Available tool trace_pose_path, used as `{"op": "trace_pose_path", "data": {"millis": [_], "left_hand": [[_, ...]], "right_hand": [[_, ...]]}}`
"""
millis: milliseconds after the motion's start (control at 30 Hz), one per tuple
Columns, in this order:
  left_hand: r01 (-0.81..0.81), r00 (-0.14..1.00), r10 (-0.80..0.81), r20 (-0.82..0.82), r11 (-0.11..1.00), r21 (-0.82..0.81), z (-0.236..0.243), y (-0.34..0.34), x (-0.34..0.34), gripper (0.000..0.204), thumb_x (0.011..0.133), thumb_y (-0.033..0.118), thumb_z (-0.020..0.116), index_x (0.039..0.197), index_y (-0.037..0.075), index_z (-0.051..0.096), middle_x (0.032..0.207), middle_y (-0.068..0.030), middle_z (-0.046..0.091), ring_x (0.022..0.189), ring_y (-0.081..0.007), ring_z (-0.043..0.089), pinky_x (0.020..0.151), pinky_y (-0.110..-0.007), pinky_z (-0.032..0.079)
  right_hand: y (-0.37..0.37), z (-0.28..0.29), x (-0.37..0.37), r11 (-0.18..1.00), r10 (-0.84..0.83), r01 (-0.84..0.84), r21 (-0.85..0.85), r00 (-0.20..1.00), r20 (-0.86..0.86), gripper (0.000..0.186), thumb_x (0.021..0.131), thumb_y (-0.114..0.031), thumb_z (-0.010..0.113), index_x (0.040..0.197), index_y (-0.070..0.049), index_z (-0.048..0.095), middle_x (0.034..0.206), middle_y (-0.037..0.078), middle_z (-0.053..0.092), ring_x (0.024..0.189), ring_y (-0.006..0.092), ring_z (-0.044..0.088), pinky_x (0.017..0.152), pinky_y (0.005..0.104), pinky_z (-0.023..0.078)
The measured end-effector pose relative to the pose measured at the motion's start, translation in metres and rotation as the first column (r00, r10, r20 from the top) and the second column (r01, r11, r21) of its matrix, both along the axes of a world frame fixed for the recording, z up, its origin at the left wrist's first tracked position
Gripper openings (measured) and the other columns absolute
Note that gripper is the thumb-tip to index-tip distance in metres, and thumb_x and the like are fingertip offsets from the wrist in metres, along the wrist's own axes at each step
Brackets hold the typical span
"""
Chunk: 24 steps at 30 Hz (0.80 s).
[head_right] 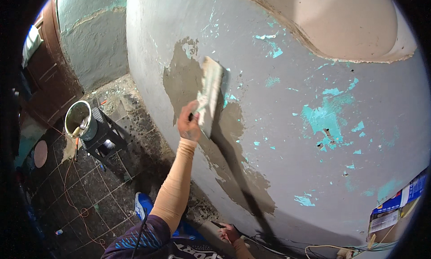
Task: The person is applying and smoothing plaster or cement over a damaged area of a wall using a trowel.
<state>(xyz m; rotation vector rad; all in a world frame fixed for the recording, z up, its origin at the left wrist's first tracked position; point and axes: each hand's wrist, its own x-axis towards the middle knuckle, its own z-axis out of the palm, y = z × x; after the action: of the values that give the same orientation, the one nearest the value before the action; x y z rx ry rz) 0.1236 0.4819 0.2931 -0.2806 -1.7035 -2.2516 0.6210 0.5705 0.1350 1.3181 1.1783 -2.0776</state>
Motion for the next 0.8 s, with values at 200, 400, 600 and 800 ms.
{"op": "trace_pose_path", "data": {"millis": [200, 400, 600, 800], "left_hand": [[0.183, 0.971, -0.194, -0.138, 0.979, -0.086, 0.036, -0.009, 0.103, 0.040, 0.073, -0.010, 0.051, 0.110, 0.003, 0.058, 0.106, -0.0147, 0.057, 0.097, -0.0263, 0.057, 0.085, -0.031, 0.045], [-0.017, 0.998, 0.007, 0.056, 0.983, 0.182, -0.009, -0.038, 0.027, 0.032, 0.080, -0.006, 0.047, 0.109, -0.004, 0.057, 0.111, -0.0155, 0.058, 0.103, -0.0238, 0.055, 0.089, -0.032, 0.044], [-0.036, 0.983, 0.002, 0.184, 0.983, 0.180, -0.050, -0.023, -0.073, 0.024, 0.083, 0.000, 0.054, 0.107, 0.001, 0.060, 0.104, -0.0116, 0.061, 0.097, -0.0221, 0.058, 0.086, -0.030, 0.045], [-0.157, 0.988, 0.156, -0.011, 0.986, -0.050, -0.003, 0.014, 0.010, 0.032, 0.078, -0.008, 0.053, 0.108, 0.002, 0.060, 0.104, -0.0124, 0.060, 0.094, -0.0237, 0.057, 0.084, -0.030, 0.045]], "right_hand": [[0.006, -0.016, 0.004, 0.998, 0.062, -0.062, -0.022, 0.998, -0.007, 0.063, 0.081, -0.022, 0.062, 0.134, -0.004, 0.033, 0.102, 0.016, 0.057, 0.071, 0.0189, 0.059, 0.062, 0.0316, 0.050], [0.015, -0.014, 0.002, 0.997, 0.075, -0.074, 0.013, 0.994, -0.081, 0.061, 0.082, -0.024, 0.062, 0.133, -0.005, 0.035, 0.098, 0.014, 0.060, 0.068, 0.0170, 0.057, 0.060, 0.0301, 0.051], [0.009, -0.010, 0.016, 0.999, 0.042, -0.042, -0.026, 0.999, -0.001, 0.067, 0.080, -0.029, 0.063, 0.135, -0.005, 0.032, 0.102, 0.016, 0.058, 0.070, 0.0175, 0.058, 0.062, 0.0306, 0.050], [0.011, -0.007, 0.024, 0.998, 0.061, -0.061, 0.020, 0.998, 0.031, 0.066, 0.081, -0.024, 0.062, 0.135, -0.002, 0.031, 0.104, 0.017, 0.057, 0.071, 0.0191, 0.058, 0.064, 0.0313, 0.050]]}}
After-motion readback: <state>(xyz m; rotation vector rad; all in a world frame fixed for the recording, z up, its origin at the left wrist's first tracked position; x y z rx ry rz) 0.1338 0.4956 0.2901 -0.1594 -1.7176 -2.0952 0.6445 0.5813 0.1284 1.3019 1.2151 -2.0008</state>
